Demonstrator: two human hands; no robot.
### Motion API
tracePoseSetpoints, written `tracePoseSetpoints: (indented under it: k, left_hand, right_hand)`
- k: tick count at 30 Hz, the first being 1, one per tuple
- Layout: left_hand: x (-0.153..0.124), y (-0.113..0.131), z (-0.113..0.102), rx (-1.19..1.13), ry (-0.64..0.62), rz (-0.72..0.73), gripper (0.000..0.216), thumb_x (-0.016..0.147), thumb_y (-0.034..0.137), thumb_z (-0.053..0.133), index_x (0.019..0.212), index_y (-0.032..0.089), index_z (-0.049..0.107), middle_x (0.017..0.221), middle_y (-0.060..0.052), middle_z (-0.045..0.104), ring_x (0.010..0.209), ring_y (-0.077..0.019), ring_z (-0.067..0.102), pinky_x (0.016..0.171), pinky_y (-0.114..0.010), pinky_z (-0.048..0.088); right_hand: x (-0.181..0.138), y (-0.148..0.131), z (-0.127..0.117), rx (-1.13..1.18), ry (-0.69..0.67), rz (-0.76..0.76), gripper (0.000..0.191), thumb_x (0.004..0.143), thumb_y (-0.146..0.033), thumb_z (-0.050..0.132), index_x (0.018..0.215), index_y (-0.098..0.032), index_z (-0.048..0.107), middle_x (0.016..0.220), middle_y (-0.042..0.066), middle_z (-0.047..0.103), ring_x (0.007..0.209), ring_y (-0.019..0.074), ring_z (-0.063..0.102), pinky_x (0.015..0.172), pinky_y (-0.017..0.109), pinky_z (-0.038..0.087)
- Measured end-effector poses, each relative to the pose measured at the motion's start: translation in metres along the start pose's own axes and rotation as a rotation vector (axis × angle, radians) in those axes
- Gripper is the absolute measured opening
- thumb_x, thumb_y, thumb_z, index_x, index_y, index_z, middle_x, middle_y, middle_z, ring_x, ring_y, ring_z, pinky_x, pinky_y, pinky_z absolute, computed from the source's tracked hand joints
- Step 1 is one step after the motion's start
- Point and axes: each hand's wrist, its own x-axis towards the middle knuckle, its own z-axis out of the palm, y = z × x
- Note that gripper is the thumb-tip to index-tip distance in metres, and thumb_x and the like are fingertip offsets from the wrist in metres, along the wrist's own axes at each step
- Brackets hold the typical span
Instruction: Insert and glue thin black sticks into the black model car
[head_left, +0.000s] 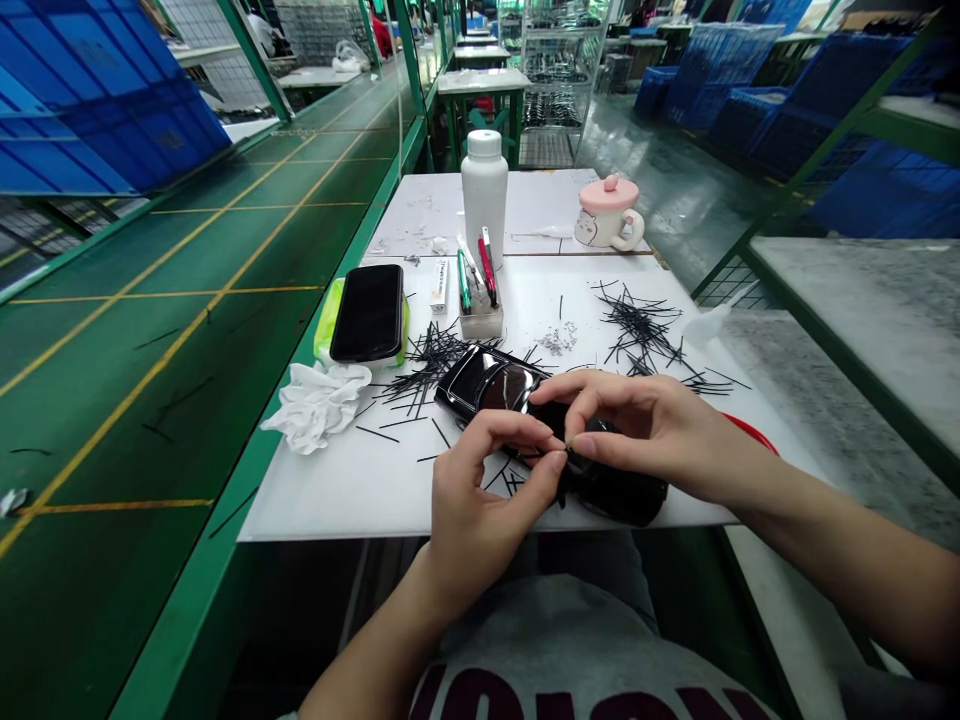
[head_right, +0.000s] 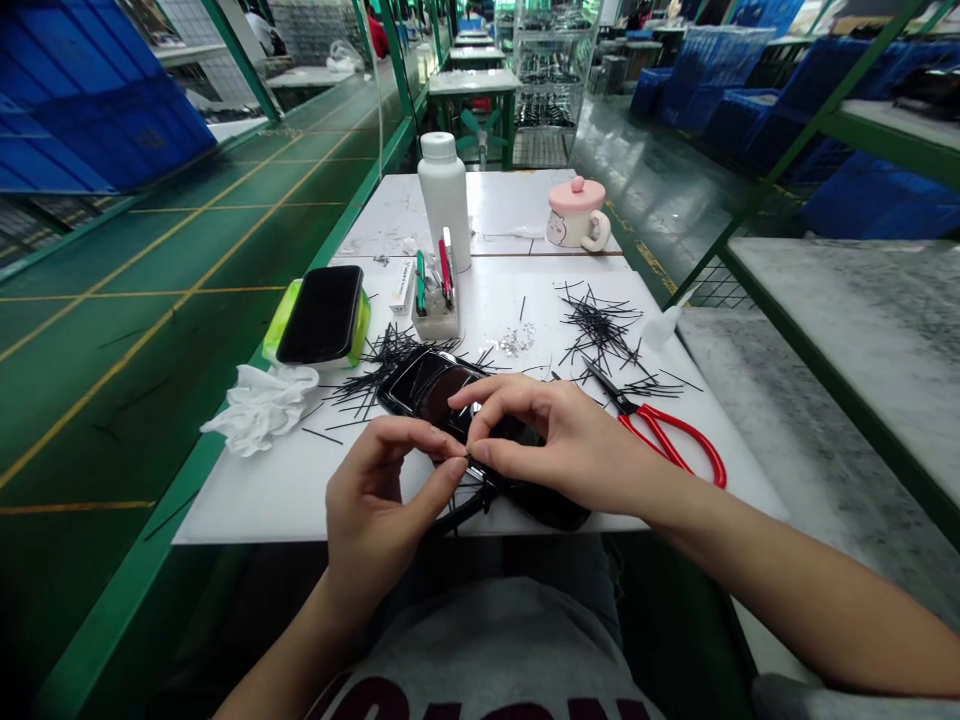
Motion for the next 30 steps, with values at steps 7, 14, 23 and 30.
tracePoseSetpoints:
  k: [7,14,23,30]
  left_hand:
    - [-0.0005,-0.0005,-0.0009,0.205,0.021,0.158,0.021,0.083,0.005,0.070,0.093,0.021,0.062,0.085,0.001,0.071,0.074,-0.0119,0.066,0.071,-0.024,0.055]
    - [-0.0023,-0.0033,-0.0033,0.245,0.004,0.226,0.026,0.082,0.003,0.070,0.096,0.023,0.061,0.088,0.001,0.072,0.078,-0.0140,0.070,0.074,-0.027,0.057]
    - [-0.0041,-0.0038,-0.0016,0.135,0.015,0.154,0.026,0.083,0.003,0.071,0.096,0.022,0.060,0.089,0.002,0.070,0.080,-0.0105,0.069,0.076,-0.022,0.056]
    - [-0.0044,-0.0031,0.0004,0.065,0.023,0.095,0.024,0.084,0.003,0.071,0.095,0.022,0.061,0.088,0.002,0.070,0.081,-0.0116,0.068,0.076,-0.023,0.056]
  right_hand:
    - [-0.0006,-0.0008,0.0008,-0.023,0.007,0.004,0.010,0.084,-0.032,0.074,0.080,-0.023,0.072,0.127,0.006,0.066,0.126,0.0249,0.057,0.106,0.038,0.042]
    - [-0.0009,-0.0001,0.0017,-0.010,0.012,0.022,0.011,0.083,-0.032,0.075,0.078,-0.023,0.071,0.127,0.006,0.066,0.127,0.0249,0.056,0.107,0.039,0.041]
    - [-0.0034,0.0006,0.0019,-0.024,0.027,0.037,0.014,0.084,-0.035,0.073,0.079,-0.022,0.070,0.128,0.007,0.065,0.127,0.0266,0.055,0.104,0.040,0.043]
    - [-0.0042,0.0006,0.0032,-0.047,0.040,0.036,0.012,0.084,-0.034,0.073,0.079,-0.023,0.072,0.130,0.007,0.065,0.126,0.0269,0.056,0.104,0.040,0.044]
